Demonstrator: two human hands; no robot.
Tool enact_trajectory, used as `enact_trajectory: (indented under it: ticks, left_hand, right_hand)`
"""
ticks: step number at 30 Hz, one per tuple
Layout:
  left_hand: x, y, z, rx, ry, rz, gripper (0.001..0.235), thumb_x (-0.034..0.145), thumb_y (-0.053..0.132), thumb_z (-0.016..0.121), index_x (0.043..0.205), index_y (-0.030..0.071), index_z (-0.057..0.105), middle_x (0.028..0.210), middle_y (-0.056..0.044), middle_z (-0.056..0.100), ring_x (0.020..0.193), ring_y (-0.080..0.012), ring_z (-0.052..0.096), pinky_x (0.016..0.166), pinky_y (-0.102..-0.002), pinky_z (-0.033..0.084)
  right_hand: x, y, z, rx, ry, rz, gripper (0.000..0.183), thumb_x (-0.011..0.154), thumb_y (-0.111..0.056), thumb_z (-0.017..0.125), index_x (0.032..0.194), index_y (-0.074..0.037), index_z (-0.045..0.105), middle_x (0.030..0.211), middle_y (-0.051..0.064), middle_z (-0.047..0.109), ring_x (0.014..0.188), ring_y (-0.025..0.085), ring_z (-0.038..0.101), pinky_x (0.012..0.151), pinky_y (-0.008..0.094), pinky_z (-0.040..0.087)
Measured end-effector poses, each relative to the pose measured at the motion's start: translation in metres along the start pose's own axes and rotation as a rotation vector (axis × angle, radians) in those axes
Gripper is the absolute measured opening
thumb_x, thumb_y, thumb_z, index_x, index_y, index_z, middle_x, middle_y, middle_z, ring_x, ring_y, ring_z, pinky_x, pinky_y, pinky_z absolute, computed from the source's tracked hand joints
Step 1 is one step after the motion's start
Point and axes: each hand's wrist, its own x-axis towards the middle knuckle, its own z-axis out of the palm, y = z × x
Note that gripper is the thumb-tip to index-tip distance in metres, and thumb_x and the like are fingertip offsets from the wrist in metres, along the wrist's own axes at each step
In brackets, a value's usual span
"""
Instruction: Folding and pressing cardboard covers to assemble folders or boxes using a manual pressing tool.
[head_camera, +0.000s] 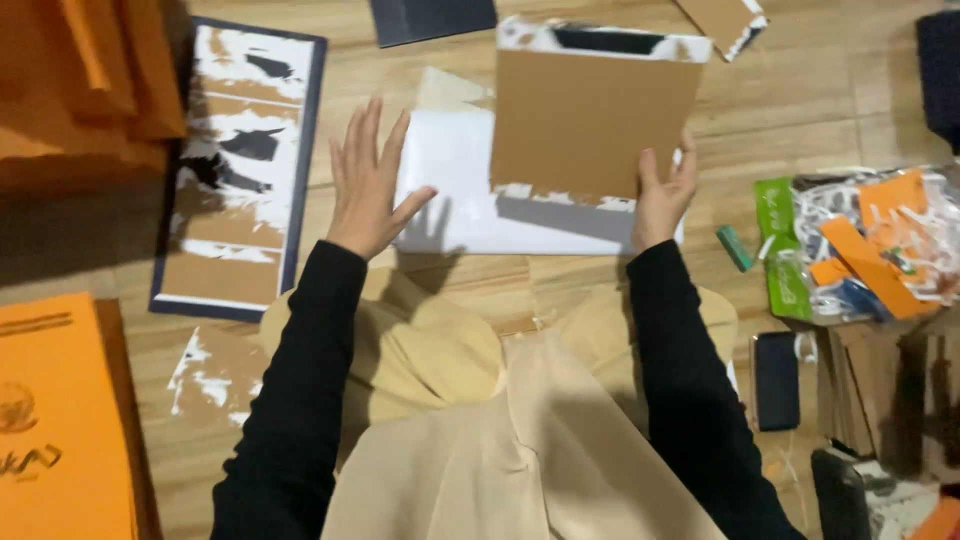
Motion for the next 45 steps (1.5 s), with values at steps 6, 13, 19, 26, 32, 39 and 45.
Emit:
enact_trajectory:
  ticks: [6,13,19,26,32,39,45]
  left_hand:
    - [-0.026,-0.030,0.101,-0.058,-0.477,-0.314,0.070,0.080,0.047,0.056,0.139,0.019,0.029,0.148,-0.012,0.003,0.135,-0.0356,0.002,0.104,-0.063,0.007]
    - [-0.012,-0.034,0.120,-0.006,-0.413,-0.392,0.065,0.082,0.041,0.051,0.137,0.015,0.028,0.148,-0.015,0.005,0.134,-0.0359,0.001,0.100,-0.062,0.007]
    - [-0.012,-0.049,0.127,-0.003,-0.252,-0.413,0.059,0.084,0.035,0.052,0.136,0.013,0.033,0.146,-0.019,0.011,0.133,-0.0392,0.007,0.101,-0.059,0.008]
    - [-0.003,-0.047,0.135,0.040,-0.313,-0.446,0.071,0.083,0.044,0.050,0.138,0.007,0.026,0.146,-0.020,0.010,0.133,-0.0381,0.007,0.102,-0.057,0.008]
    - [0.001,-0.039,0.137,0.103,-0.290,-0.307,0.068,0.083,0.038,0.053,0.137,0.008,0.028,0.144,-0.021,0.015,0.131,-0.0401,0.013,0.099,-0.062,0.012]
    - [-0.002,-0.035,0.134,0.013,-0.300,-0.303,0.062,0.085,0.033,0.054,0.137,0.012,0.029,0.145,-0.018,0.014,0.133,-0.0389,0.010,0.100,-0.063,0.011]
    - [-0.004,-0.040,0.138,0.049,-0.288,-0.245,0.062,0.085,0.034,0.055,0.137,0.011,0.031,0.144,-0.019,0.018,0.131,-0.0396,0.015,0.097,-0.064,0.017]
  right_hand:
    - [0.107,0.090,-0.182,-0.104,0.338,0.080,0.050,0.094,0.003,0.063,0.133,-0.017,0.037,0.127,0.013,0.049,0.114,0.028,0.053,0.095,0.042,0.051]
    - [0.169,0.085,-0.189,-0.149,0.472,0.339,0.037,0.081,0.003,0.042,0.112,-0.010,0.058,0.103,0.006,0.068,0.087,0.017,0.065,0.073,0.031,0.057]
    - [0.199,0.154,-0.210,-0.204,0.540,0.401,0.033,0.080,0.002,0.035,0.100,-0.008,0.060,0.094,0.009,0.067,0.079,0.018,0.065,0.069,0.029,0.056]
    - [0.193,0.130,-0.180,-1.103,0.306,0.892,0.086,0.063,-0.063,0.069,0.122,-0.008,0.040,0.128,0.015,0.039,0.122,0.032,0.031,0.100,0.044,0.028]
    - [0.189,0.135,-0.159,-1.359,0.309,0.865,0.110,0.061,-0.061,0.092,0.126,-0.002,0.027,0.136,0.022,0.020,0.128,0.036,0.020,0.102,0.047,0.029]
    - [0.199,0.116,-0.153,-1.307,0.280,1.072,0.108,0.062,-0.061,0.089,0.129,-0.007,0.023,0.138,0.017,0.020,0.129,0.033,0.022,0.105,0.046,0.026]
    - [0.202,0.120,-0.157,-1.418,0.230,1.086,0.101,0.062,-0.067,0.083,0.124,-0.006,0.031,0.130,0.014,0.031,0.121,0.033,0.030,0.101,0.043,0.032]
